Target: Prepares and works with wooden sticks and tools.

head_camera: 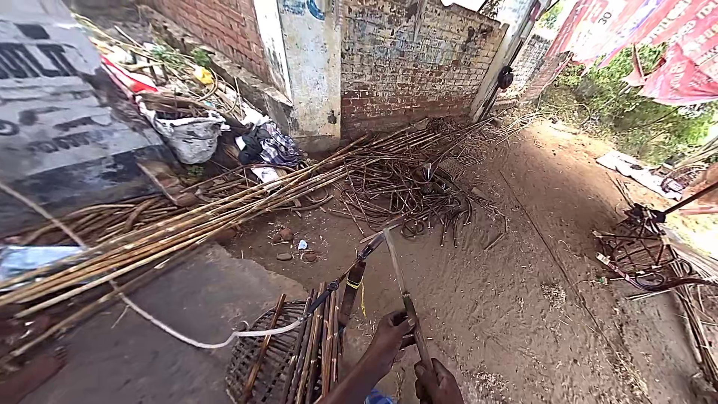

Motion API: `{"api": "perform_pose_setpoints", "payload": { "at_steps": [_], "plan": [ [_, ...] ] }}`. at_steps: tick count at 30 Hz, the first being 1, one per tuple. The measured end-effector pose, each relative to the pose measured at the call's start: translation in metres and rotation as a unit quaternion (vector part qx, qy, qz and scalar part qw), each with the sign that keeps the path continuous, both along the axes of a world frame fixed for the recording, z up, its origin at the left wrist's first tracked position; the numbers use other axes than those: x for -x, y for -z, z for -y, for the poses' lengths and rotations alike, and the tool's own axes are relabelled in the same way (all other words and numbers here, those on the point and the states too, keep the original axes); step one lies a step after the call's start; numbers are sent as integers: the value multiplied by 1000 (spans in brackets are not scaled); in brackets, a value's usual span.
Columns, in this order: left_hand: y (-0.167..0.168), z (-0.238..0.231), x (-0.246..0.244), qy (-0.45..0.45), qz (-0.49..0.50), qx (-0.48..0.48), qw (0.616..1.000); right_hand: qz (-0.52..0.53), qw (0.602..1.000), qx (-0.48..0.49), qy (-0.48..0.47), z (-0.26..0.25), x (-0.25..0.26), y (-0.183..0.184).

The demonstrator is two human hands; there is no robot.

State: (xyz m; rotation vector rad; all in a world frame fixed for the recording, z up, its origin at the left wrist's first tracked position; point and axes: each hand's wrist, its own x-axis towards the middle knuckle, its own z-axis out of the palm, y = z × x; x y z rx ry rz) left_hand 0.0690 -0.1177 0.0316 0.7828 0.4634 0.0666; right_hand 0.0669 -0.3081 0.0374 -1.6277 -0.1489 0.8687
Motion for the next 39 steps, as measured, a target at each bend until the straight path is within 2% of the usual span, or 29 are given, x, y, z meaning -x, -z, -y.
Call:
{"api": "perform_pose_setpoints", "payload": {
  "at_steps": [6, 11, 14, 21, 28, 34, 36, 39],
  "plan": [
    [-14, -6, -1, 36, -22, -6, 999, 3, 999, 38, -28, 3, -5, 0],
    [-12, -14, -11, -12, -41, -22, 999, -71, 997, -16, -26, -12, -15, -7],
    [-21, -24, -8, -12, -67, -44, 997, -70, 997, -17, -4, -33, -28, -13],
    [-12, -48, 23, -48, -128, -97, 986, 22, 999, -39, 29, -81, -58, -22],
    [10, -65, 76, -63, -165, -81, 981, 91, 993, -15, 73, -127, -92, -27],
    [32, -84, 118, -135, -210, -40, 968, 155, 983, 30, 91, -129, -106, -13],
    [35, -90, 127, -155, -227, -30, 961, 127, 988, 9, 90, -130, -107, -20],
    [37, -96, 130, -167, -236, -33, 957, -19, 992, -95, 86, -132, -110, -36]
  ]
}}
